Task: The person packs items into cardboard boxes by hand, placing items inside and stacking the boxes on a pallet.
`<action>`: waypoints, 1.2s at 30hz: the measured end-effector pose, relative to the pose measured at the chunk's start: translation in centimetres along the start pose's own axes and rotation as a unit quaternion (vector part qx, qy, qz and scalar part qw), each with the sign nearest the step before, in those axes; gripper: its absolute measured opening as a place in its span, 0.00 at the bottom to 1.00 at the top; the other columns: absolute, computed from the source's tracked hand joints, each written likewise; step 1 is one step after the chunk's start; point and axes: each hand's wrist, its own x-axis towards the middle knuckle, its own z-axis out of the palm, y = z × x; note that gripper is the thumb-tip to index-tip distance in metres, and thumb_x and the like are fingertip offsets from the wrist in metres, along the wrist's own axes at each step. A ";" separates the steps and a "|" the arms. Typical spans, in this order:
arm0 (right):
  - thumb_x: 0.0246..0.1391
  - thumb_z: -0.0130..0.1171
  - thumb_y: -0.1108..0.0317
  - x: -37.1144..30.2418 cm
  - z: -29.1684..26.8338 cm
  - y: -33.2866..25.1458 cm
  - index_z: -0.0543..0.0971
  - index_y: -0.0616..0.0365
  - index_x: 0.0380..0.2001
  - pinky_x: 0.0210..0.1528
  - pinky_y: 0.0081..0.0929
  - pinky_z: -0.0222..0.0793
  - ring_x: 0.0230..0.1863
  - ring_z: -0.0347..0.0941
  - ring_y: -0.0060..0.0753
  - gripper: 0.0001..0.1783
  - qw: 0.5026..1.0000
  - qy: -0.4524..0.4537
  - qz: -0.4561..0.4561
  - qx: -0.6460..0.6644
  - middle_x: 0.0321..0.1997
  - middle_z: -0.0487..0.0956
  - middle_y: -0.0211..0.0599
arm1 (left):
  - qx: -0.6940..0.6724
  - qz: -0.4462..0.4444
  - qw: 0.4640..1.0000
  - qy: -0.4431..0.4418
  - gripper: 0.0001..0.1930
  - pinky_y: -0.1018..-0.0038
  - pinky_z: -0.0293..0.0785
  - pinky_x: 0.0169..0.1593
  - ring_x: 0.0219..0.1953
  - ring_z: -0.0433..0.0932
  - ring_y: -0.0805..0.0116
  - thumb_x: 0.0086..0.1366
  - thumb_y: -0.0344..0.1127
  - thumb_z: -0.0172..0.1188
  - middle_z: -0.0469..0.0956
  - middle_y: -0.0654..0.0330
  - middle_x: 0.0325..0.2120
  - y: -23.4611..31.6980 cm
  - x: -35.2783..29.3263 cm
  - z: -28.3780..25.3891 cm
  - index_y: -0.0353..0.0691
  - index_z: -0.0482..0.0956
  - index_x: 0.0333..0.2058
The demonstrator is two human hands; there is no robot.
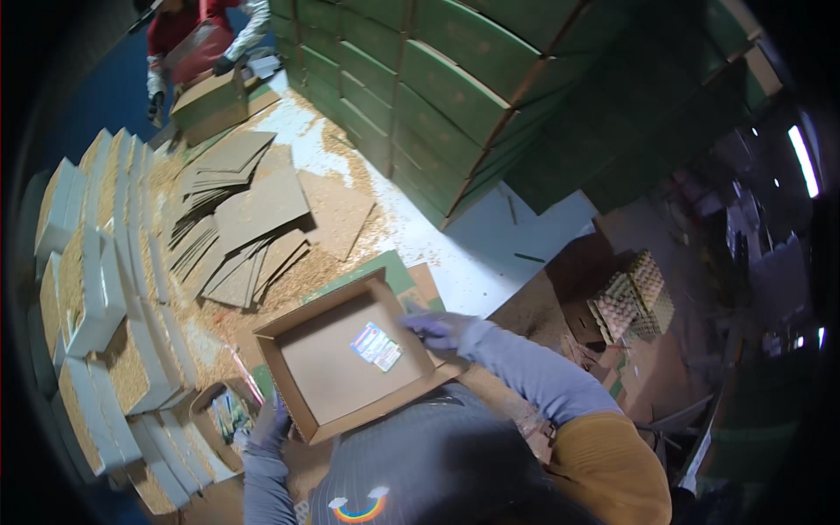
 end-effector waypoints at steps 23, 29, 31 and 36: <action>0.61 0.53 0.62 -21.4 -18.8 14.4 0.68 0.63 0.57 0.59 0.24 0.66 0.56 0.71 0.31 0.24 0.770 0.545 -0.225 0.243 0.57 0.72 0.45 | 0.292 0.019 0.952 0.094 0.50 0.47 0.41 0.67 0.67 0.47 0.40 0.50 0.57 0.64 0.53 0.36 0.63 4.6 5.2 9.0 0.28 0.53 0.63; 0.55 0.53 0.73 -20.7 -11.1 -3.9 0.70 0.61 0.56 0.57 0.28 0.63 0.56 0.68 0.33 0.23 0.582 0.766 -0.133 -0.241 0.59 0.69 0.41 | 0.358 0.001 0.933 0.033 0.47 0.47 0.46 0.67 0.64 0.52 0.41 0.46 0.53 0.68 0.57 0.38 0.59 3.2 1.4 11.8 0.27 0.59 0.58; 0.52 0.57 0.72 -18.0 -3.5 -7.3 0.70 0.60 0.55 0.57 0.33 0.65 0.55 0.69 0.37 0.25 0.758 0.566 -0.222 -0.236 0.57 0.70 0.42 | 0.334 0.040 0.941 0.034 0.35 0.50 0.52 0.65 0.62 0.57 0.44 0.52 0.39 0.63 0.61 0.40 0.56 5.3 0.9 11.2 0.28 0.62 0.56; 0.51 0.61 0.65 -9.3 3.3 -8.0 0.72 0.56 0.54 0.60 0.44 0.63 0.56 0.68 0.46 0.25 0.738 0.392 -0.206 -0.510 0.56 0.71 0.40 | 0.365 0.131 0.916 0.104 0.23 0.56 0.62 0.61 0.57 0.65 0.48 0.54 0.27 0.53 0.68 0.47 0.51 6.3 -0.6 9.2 0.31 0.67 0.51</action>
